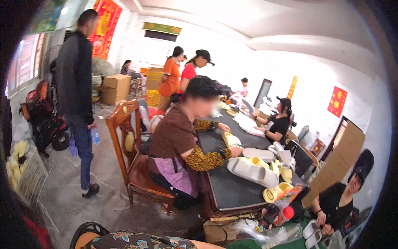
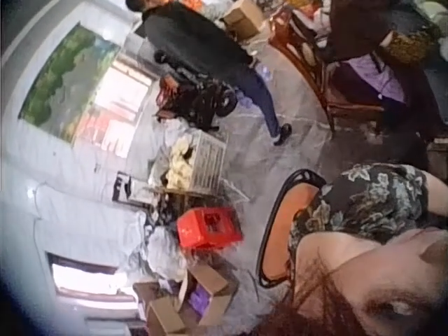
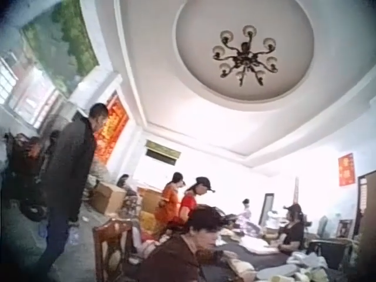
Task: The worker is sorting and inspecting various pairs of slippers (white, black, yellow) and placing them into plastic packaging bags as part of a manufacturing quality control and packing process.
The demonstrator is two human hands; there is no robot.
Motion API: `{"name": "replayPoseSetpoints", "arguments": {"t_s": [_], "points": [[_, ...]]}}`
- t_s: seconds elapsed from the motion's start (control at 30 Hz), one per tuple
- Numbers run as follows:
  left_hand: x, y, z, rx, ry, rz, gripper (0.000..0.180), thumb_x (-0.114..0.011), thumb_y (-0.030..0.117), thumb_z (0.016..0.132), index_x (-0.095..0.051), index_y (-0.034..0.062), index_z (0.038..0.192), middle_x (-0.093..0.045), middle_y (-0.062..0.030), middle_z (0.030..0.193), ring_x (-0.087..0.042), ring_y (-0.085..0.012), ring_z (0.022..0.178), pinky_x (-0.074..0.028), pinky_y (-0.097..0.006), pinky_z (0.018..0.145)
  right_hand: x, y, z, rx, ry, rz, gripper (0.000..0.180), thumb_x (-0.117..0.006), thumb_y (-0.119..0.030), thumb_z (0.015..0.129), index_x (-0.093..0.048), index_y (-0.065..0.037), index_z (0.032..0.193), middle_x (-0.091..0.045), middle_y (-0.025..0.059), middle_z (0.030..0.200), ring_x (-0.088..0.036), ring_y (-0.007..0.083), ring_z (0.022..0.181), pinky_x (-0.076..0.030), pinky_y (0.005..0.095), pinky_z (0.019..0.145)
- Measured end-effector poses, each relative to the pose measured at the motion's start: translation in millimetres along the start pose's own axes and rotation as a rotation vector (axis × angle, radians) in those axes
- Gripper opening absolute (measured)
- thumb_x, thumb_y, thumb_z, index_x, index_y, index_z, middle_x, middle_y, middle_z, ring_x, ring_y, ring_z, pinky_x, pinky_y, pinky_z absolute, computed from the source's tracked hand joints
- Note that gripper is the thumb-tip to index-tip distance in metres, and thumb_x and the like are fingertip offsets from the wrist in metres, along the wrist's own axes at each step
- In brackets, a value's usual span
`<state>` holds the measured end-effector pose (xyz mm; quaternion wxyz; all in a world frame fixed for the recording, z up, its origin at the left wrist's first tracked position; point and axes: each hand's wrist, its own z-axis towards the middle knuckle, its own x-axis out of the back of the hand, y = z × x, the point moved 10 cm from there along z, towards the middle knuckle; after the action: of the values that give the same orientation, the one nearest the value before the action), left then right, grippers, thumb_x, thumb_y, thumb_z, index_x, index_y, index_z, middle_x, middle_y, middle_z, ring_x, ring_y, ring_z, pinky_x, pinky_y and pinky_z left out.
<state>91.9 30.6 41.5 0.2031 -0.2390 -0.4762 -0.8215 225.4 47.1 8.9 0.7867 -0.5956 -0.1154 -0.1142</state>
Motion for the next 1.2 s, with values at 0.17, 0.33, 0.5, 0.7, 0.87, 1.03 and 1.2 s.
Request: {"name": "replayPoseSetpoints", "arguments": {"t_s": [0.17, 0.33, 0.5, 0.7, 0.87, 1.03, 1.2], "points": [[17.7, 21.6, -43.4, -0.121, 0.146, 0.057, 0.023, -0.062, 0.028, 0.079, -0.071, 0.0078, 0.086, -0.068, -0.016, 0.079, -0.064, -0.0387, 0.075, -0.052, -0.049, 0.067, -1.6, -11.4, -9.7, -0.048, 0.001, 0.207, 0.031, -0.067, -0.02, 0.089, -0.065, 0.004, 0.109, -0.067, 0.0129, 0.102, -0.06, 0.0218, 0.084, -0.052, 0.0336, 0.075], [19.0, 23.6, -57.3, 0.0, 0.057, 0.114, 0.028, -0.064, 0.027, 0.08, -0.068, 0.0062, 0.098, -0.067, -0.0203, 0.093, -0.062, -0.0394, 0.088, -0.051, -0.049, 0.075, -2.8, -16.5, -11.3, -0.089, -0.016, 0.167, 0.034, -0.067, -0.021, 0.09, -0.064, 0.003, 0.114, -0.066, 0.0138, 0.104, -0.06, 0.0222, 0.086, -0.052, 0.0345, 0.076], [16.5, 46.7, -33.9, -0.025, 0.049, 0.024, 0.025, -0.062, 0.023, 0.081, -0.066, 0.0048, 0.098, -0.066, -0.0202, 0.093, -0.062, -0.0387, 0.088, -0.05, -0.049, 0.075, 17.4, 22.0, -6.6, -0.078, -0.037, 0.157, 0.03, -0.066, -0.023, 0.091, -0.067, 0.002, 0.107, -0.067, 0.0137, 0.102, -0.06, 0.0226, 0.086, -0.052, 0.0354, 0.076], [24.5, 26.9, -25.1, 0.031, 0.123, 0.019, 0.019, -0.061, 0.02, 0.083, -0.065, 0.0035, 0.091, -0.063, -0.0198, 0.088, -0.06, -0.0381, 0.086, -0.048, -0.048, 0.073, -6.7, 21.9, 0.0, 0.092, -0.101, -0.025, 0.023, -0.066, -0.013, 0.09, -0.068, 0.004, 0.105, -0.07, 0.0127, 0.1, -0.061, 0.0204, 0.086, -0.05, 0.0328, 0.079], [35.7, 14.2, -24.1, 0.016, 0.136, 0.09, 0.017, -0.06, 0.018, 0.084, -0.065, 0.0024, 0.088, -0.063, -0.0171, 0.084, -0.061, -0.0354, 0.08, -0.049, -0.045, 0.07, -22.2, -19.4, -6.6, 0.15, -0.139, -0.16, 0.022, -0.065, -0.014, 0.09, -0.068, 0.003, 0.105, -0.07, 0.0152, 0.098, -0.063, 0.0224, 0.085, -0.05, 0.0344, 0.081], [30.7, 25.9, -17.1, 0.046, 0.123, 0.032, 0.017, -0.061, 0.018, 0.084, -0.065, 0.0016, 0.085, -0.064, -0.0164, 0.082, -0.062, -0.0346, 0.078, -0.049, -0.043, 0.068, -4.7, -41.2, -17.0, 0.12, -0.118, -0.146, 0.018, -0.064, -0.011, 0.09, -0.068, 0.004, 0.1, -0.07, 0.0145, 0.096, -0.063, 0.0232, 0.085, -0.05, 0.0341, 0.082], [43.4, 26.0, -24.6, 0.021, 0.205, 0.001, 0.017, -0.06, 0.018, 0.084, -0.064, 0.0016, 0.083, -0.062, -0.0165, 0.081, -0.06, -0.0343, 0.078, -0.048, -0.043, 0.071, -16.6, -25.8, -10.8, 0.064, -0.114, -0.054, 0.019, -0.065, -0.013, 0.09, -0.068, 0.003, 0.101, -0.069, 0.0137, 0.098, -0.062, 0.0234, 0.087, -0.05, 0.0349, 0.084]]}}
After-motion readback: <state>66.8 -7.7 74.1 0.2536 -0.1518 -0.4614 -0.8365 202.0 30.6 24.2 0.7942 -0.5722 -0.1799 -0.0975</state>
